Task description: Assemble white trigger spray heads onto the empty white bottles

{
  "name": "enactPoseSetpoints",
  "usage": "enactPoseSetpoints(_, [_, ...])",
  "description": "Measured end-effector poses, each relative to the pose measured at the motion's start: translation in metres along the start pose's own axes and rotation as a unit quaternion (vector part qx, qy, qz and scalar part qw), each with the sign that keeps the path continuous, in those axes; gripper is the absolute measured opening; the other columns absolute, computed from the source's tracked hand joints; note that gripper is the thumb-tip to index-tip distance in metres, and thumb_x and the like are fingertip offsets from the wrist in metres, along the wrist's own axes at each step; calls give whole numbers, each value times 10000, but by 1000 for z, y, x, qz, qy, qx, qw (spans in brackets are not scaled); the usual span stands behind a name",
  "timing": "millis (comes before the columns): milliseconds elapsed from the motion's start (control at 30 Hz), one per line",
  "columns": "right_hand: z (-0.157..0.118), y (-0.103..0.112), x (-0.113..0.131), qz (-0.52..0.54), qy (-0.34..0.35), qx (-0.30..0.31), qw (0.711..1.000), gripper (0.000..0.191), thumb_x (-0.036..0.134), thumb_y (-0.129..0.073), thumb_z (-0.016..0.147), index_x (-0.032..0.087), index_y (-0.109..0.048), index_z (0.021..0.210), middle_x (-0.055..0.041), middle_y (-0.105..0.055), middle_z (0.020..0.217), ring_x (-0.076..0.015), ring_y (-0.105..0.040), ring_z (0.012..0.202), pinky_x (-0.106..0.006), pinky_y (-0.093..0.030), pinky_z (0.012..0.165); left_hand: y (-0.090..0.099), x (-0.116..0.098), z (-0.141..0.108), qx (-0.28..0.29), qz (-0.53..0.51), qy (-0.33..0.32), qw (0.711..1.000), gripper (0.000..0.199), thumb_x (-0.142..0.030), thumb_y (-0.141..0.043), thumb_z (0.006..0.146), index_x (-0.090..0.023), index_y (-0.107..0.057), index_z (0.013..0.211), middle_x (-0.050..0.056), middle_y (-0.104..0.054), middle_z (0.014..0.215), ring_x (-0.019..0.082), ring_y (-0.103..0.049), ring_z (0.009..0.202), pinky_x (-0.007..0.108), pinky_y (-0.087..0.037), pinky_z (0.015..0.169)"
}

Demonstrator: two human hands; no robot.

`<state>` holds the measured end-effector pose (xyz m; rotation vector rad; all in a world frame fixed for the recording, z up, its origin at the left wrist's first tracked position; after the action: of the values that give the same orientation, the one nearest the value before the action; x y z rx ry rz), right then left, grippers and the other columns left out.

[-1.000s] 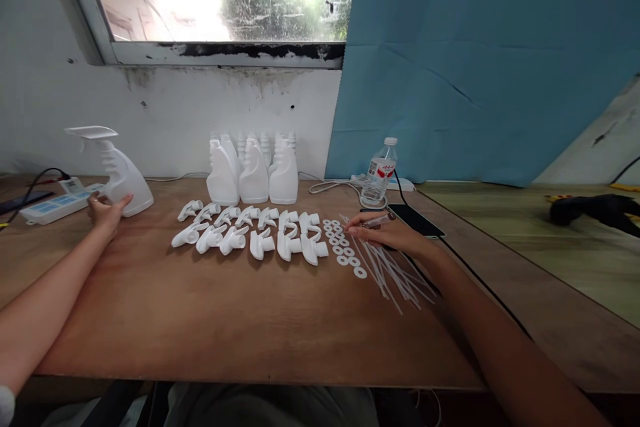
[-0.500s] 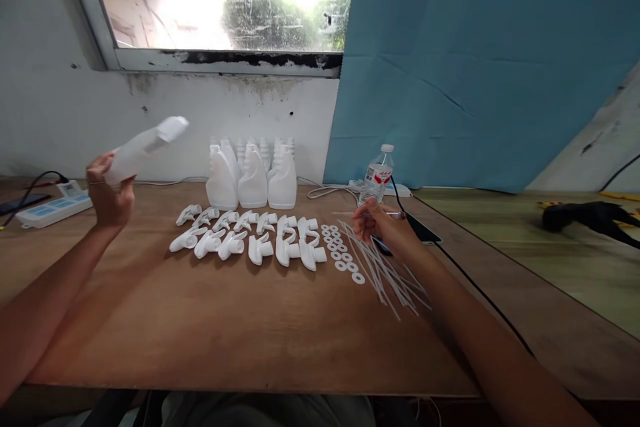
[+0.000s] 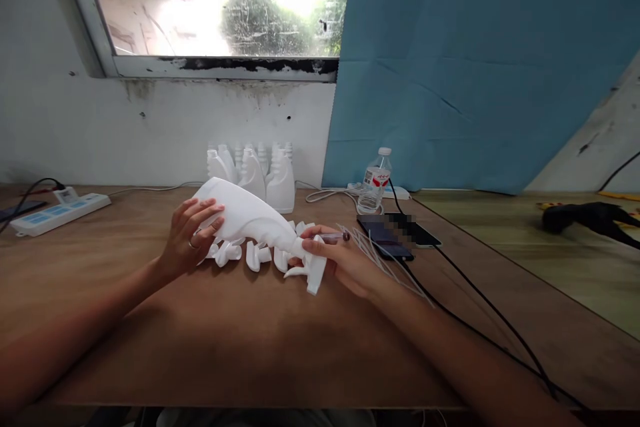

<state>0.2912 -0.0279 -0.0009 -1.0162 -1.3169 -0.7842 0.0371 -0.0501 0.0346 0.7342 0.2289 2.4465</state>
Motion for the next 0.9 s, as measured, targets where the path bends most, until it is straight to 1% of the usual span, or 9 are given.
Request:
enactPoseSetpoints(133, [-5,9,4,-48,26,-62,997,399,349,-842,646,218,-519,842,18,-655,766,-218,-711,749,-285,-514,624,3,-5,5,-1,8,-17,1000,344,-76,-555,875,-248,-532,1172,76,-668,1223,224,-524,1286,474,-425,1055])
enactPoseSetpoints(267, [-12,17,16,-151,101,-80,980,371,373,-802,701,232,-494,852,-2,-676,869,-214,-687,779,-275,-492,576,12,-10,12,-13,32,-68,997,298,-119,-551,901,-249,-553,1170,41,-692,1193,217,-549,1262,442,-434,1043])
enactPoseSetpoints(433, [-25,14,31,-273,185,-108,938,320,391,-732,774,239,-465,863,-31,-694,984,-224,-678,811,-312,-521,622,19,-8,20,4,38,-88,995,430,-128,-583,896,-304,-503,1281,17,-674,1234,203,-561,1250,419,-413,1062])
enactPoseSetpoints(500, [-32,12,43,-371,259,-137,881,238,349,-693,817,244,-489,881,-39,-692,1051,-232,-678,877,-341,-538,694,17,-7,23,30,5,-89,996,434,-170,-559,918,-265,-476,1333,61,-673,1231,227,-586,1217,430,-427,1033])
enactPoseSetpoints(567, [-41,4,54,-467,370,-138,791,114,262,-633,866,251,-527,907,-43,-687,1090,-232,-674,953,-370,-547,781,15,-5,24,60,-60,-80,993,424,-268,-507,950,-208,-453,1366,109,-695,1166,246,-651,1093,419,-482,930])
enactPoseSetpoints(667, [-55,-13,61,-538,532,-55,651,136,138,-565,885,256,-572,951,-53,-679,1140,-238,-645,1089,-439,-527,931,14,0,26,95,-180,-24,979,395,-313,-434,967,-179,-496,1333,107,-727,1013,215,-680,836,348,-521,731])
enactPoseSetpoints(733, [-65,-20,61,-562,597,-4,572,195,82,-558,868,259,-584,947,-46,-673,1174,-246,-620,1153,-484,-515,973,13,9,26,120,-260,52,957,341,-296,-427,962,-192,-582,1247,82,-733,951,187,-663,760,303,-513,667])
enactPoseSetpoints(800, [-74,-21,63,-586,633,8,505,220,52,-586,840,267,-582,886,-19,-682,1157,-238,-619,1164,-478,-544,950,7,23,21,164,-348,153,911,310,-327,-445,954,-211,-665,1140,62,-737,911,168,-655,716,268,-498,611])
enactPoseSetpoints(900, [-84,-8,72,-616,650,-29,444,238,44,-643,797,270,-576,816,-1,-674,1176,-242,-603,1189,-466,-566,925,-11,56,-5,230,-457,330,793,336,-445,-532,896,-193,-729,999,46,-720,765,153,-612,577,240,-423,464])
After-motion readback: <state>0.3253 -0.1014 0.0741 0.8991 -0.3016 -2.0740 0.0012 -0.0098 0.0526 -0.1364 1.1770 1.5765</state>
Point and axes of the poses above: each hand's wrist, its own z-axis towards the middle knuckle, its own y-axis out of the back of the hand, x = y × z, the point moved 7 cm from there along z, towards the middle knuckle
